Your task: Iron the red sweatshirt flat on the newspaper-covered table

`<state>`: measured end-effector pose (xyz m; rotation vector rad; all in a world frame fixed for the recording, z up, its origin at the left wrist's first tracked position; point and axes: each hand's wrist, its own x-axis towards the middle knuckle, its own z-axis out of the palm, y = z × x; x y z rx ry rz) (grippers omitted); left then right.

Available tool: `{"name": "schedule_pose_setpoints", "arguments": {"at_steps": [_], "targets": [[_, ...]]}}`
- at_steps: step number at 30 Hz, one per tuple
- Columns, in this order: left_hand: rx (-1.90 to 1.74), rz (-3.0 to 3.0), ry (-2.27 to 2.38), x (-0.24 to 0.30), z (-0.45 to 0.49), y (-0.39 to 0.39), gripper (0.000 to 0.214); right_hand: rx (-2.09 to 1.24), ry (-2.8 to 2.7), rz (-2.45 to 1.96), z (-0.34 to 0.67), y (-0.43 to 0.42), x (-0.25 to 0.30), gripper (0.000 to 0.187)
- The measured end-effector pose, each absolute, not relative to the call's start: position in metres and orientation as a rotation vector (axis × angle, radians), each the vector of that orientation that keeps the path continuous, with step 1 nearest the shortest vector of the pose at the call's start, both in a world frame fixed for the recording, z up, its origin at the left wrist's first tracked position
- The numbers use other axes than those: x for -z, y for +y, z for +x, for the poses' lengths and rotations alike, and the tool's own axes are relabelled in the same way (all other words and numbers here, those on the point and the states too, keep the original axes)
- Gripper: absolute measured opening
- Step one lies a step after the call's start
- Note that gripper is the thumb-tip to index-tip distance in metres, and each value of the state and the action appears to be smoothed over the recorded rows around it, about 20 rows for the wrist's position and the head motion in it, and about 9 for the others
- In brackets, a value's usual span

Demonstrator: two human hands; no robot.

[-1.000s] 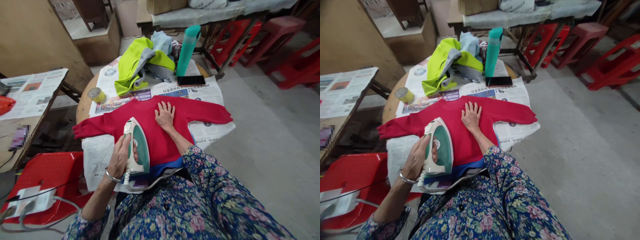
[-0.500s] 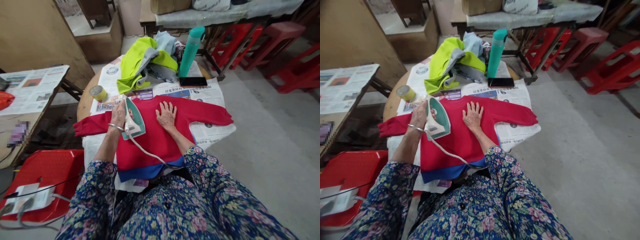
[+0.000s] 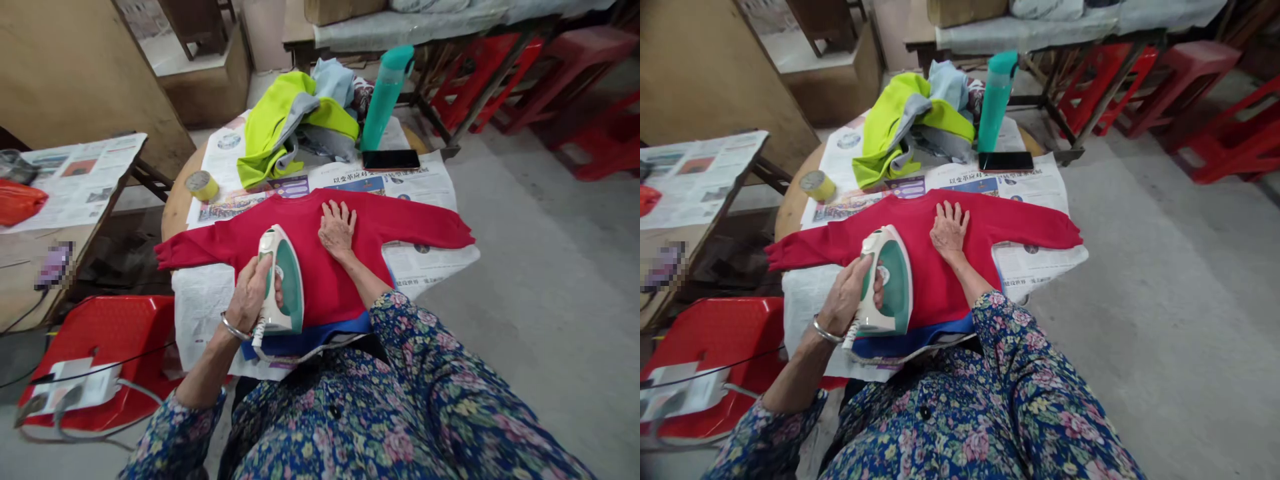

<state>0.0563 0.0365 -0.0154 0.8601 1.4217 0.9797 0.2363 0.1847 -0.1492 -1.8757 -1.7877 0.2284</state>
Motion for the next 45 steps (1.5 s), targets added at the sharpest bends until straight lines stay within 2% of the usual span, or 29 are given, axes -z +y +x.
{"name": "schedule_pose_setpoints", "arguments": {"at_steps": [7, 11, 15, 19, 23, 29, 45], "targets": [[-0.93, 0.939, 1.39, 0.018, 0.07, 0.09, 0.036, -0.206, -1.776, -1.884, 0.241, 0.186, 0.156, 0.065], [-1.064, 0.809, 1.487, 0.014, 0.066, 0.128, 0.027, -0.202, -1.768, -1.856, 0.242, 0.186, 0.158, 0.064], [-1.228, 0.658, 1.571, 0.009, 0.055, 0.146, 0.03, -0.221, -1.785, -1.881, 0.242, 0.187, 0.156, 0.063], [-1.335, 0.52, 1.627, 0.005, 0.042, 0.131, 0.033, -0.243, -1.785, -1.882, 0.24, 0.187, 0.152, 0.061], [-1.196, 0.644, 1.584, 0.007, 0.039, 0.086, 0.038, -0.248, -1.773, -1.855, 0.239, 0.188, 0.152, 0.061], [-1.04, 0.809, 1.449, 0.016, 0.062, 0.032, 0.056, -0.228, -1.774, -1.861, 0.239, 0.189, 0.157, 0.061], [-0.981, 0.883, 1.394, 0.018, 0.07, 0.082, 0.035, -0.188, -1.776, -1.874, 0.237, 0.19, 0.152, 0.058]]}}
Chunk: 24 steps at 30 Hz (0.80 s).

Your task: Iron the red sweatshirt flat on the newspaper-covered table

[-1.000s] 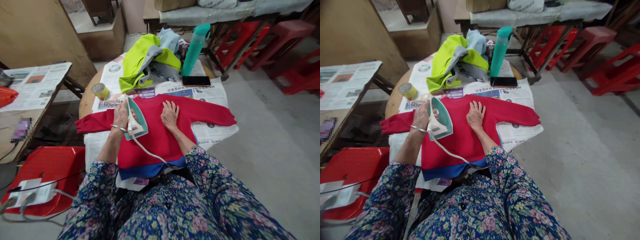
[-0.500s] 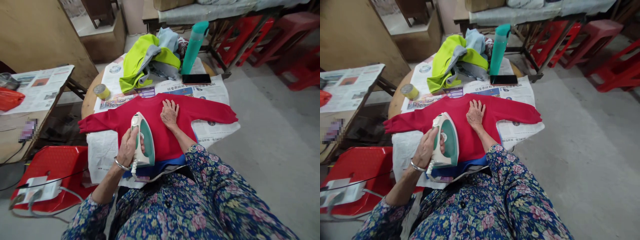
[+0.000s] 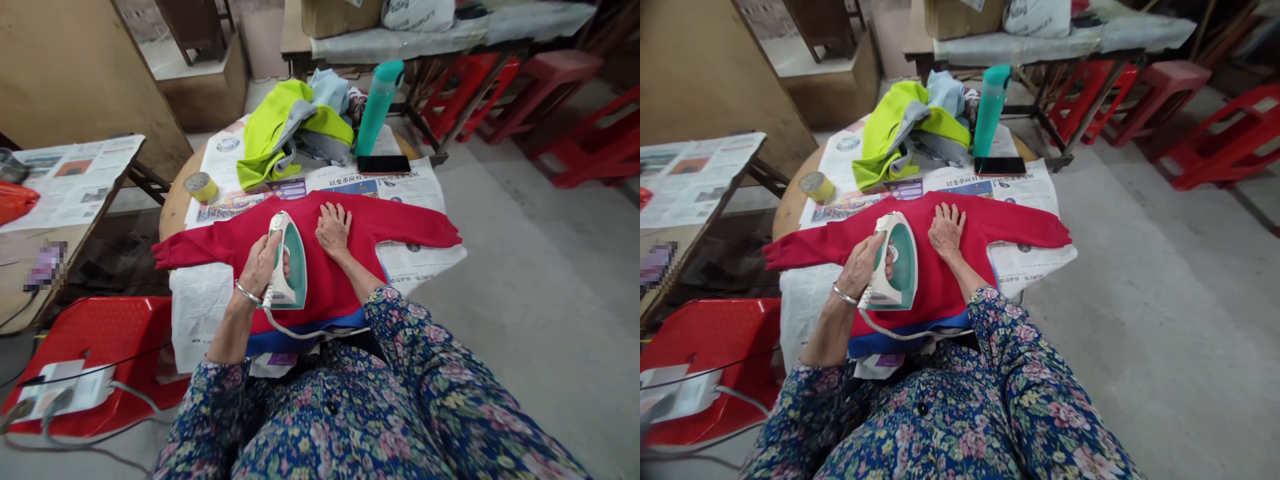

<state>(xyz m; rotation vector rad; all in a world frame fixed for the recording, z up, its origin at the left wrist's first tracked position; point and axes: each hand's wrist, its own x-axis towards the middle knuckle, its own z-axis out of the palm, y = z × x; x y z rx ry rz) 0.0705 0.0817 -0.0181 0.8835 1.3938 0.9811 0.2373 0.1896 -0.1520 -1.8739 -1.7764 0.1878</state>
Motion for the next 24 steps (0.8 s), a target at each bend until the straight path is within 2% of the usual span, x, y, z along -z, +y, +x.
{"name": "schedule_pose_setpoints", "arguments": {"at_steps": [8, 16, 24], "targets": [[-1.043, 0.888, 1.342, 0.026, 0.067, 0.073, 0.056, -0.224, -1.84, -1.897, 0.233, 0.185, 0.14, 0.059], [-1.034, 0.865, 1.338, 0.041, 0.06, 0.027, 0.067, -0.206, -1.836, -1.859, 0.233, 0.181, 0.144, 0.056], [-1.041, 0.897, 1.348, 0.044, 0.059, 0.022, 0.059, -0.173, -1.882, -1.877, 0.235, 0.181, 0.144, 0.056]]}}
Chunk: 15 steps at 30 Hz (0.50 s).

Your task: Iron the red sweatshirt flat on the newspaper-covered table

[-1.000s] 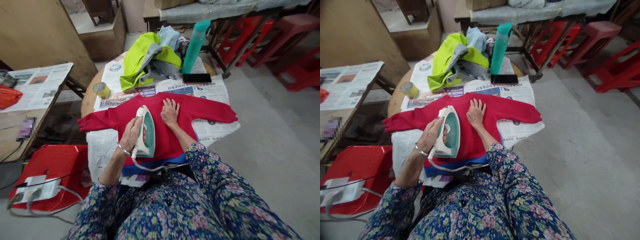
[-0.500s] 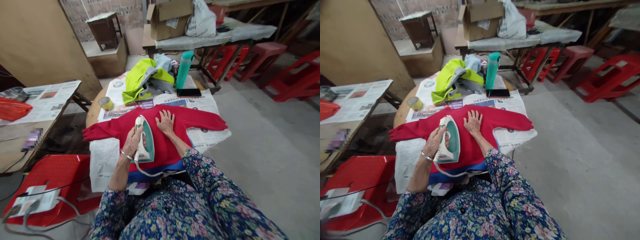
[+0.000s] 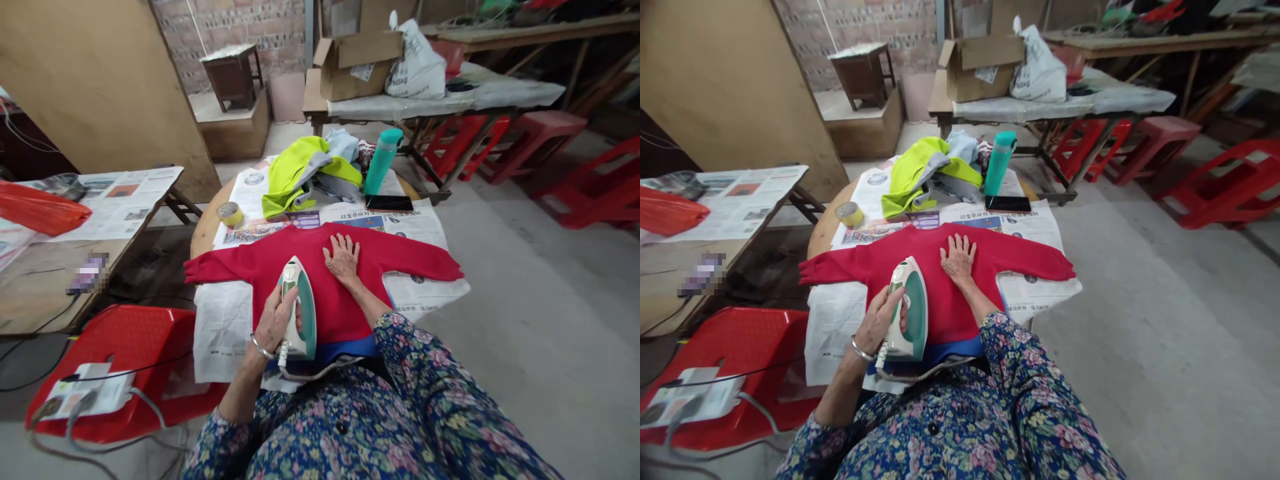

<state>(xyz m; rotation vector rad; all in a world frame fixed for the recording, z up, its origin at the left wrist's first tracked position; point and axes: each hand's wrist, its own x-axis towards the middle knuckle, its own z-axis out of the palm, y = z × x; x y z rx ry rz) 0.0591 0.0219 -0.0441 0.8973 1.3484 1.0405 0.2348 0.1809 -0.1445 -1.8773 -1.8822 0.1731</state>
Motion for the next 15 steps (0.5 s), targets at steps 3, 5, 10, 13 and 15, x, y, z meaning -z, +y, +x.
{"name": "schedule_pose_setpoints", "arguments": {"at_steps": [3, 5, 10, 13, 15], "targets": [[-1.039, 0.894, 1.343, 0.04, 0.057, 0.036, 0.053, -0.163, -1.93, -1.92, 0.235, 0.176, 0.144, 0.059], [-1.041, 0.865, 1.358, 0.036, 0.056, 0.047, 0.049, -0.171, -1.99, -1.944, 0.237, 0.169, 0.142, 0.061], [-1.035, 0.848, 1.36, 0.033, 0.055, 0.066, 0.044, -0.223, -2.086, -1.964, 0.244, 0.145, 0.128, 0.061], [-1.039, 0.875, 1.349, 0.036, 0.053, 0.067, 0.044, -0.249, -2.164, -1.899, 0.245, 0.128, 0.122, 0.061], [-1.047, 0.905, 1.346, 0.037, 0.052, 0.065, 0.045, -0.295, -2.252, -1.822, 0.243, 0.118, 0.12, 0.059]]}}
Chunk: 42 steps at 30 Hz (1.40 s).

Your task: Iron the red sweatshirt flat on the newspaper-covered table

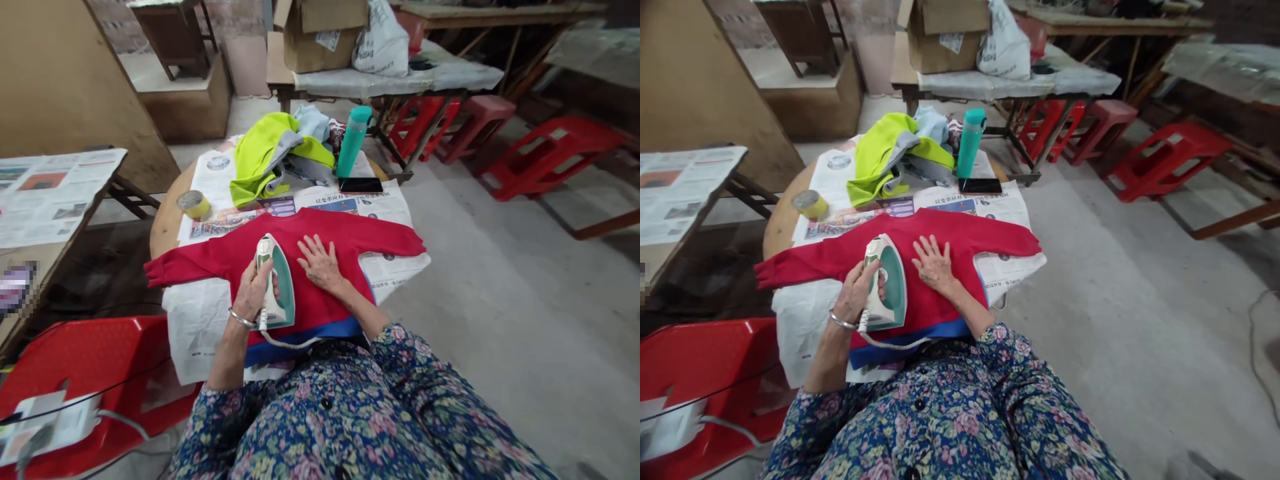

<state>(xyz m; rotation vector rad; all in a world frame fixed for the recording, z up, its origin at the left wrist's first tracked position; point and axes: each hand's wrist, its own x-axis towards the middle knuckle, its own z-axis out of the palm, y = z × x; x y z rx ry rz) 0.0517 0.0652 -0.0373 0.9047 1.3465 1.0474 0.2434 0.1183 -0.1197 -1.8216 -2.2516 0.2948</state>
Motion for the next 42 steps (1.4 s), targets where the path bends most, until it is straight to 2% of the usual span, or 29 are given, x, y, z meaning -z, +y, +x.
{"name": "schedule_pose_setpoints", "arguments": {"at_steps": [13, 18, 22, 32, 38, 42], "targets": [[-1.03, 0.903, 1.361, 0.034, 0.051, 0.064, 0.039, -0.283, -2.023, -1.964, 0.233, 0.17, 0.121, 0.058], [-1.024, 0.878, 1.381, 0.033, 0.052, 0.067, 0.039, -0.28, -2.111, -1.885, 0.231, 0.199, 0.107, 0.049], [-0.997, 0.867, 1.364, 0.031, 0.052, 0.066, 0.041, -0.428, -2.264, -1.834, 0.223, 0.214, 0.103, 0.057], [-1.012, 0.887, 1.367, 0.029, 0.053, 0.072, 0.035, -0.366, -2.204, -1.906, 0.205, 0.22, 0.108, 0.063], [-1.018, 0.868, 1.378, 0.028, 0.056, 0.083, 0.044, -0.417, -2.279, -1.918, 0.212, 0.235, 0.103, 0.066], [-1.032, 0.909, 1.366, 0.029, 0.058, 0.077, 0.05, -0.328, -2.369, -1.743, 0.221, 0.211, 0.109, 0.065]]}}
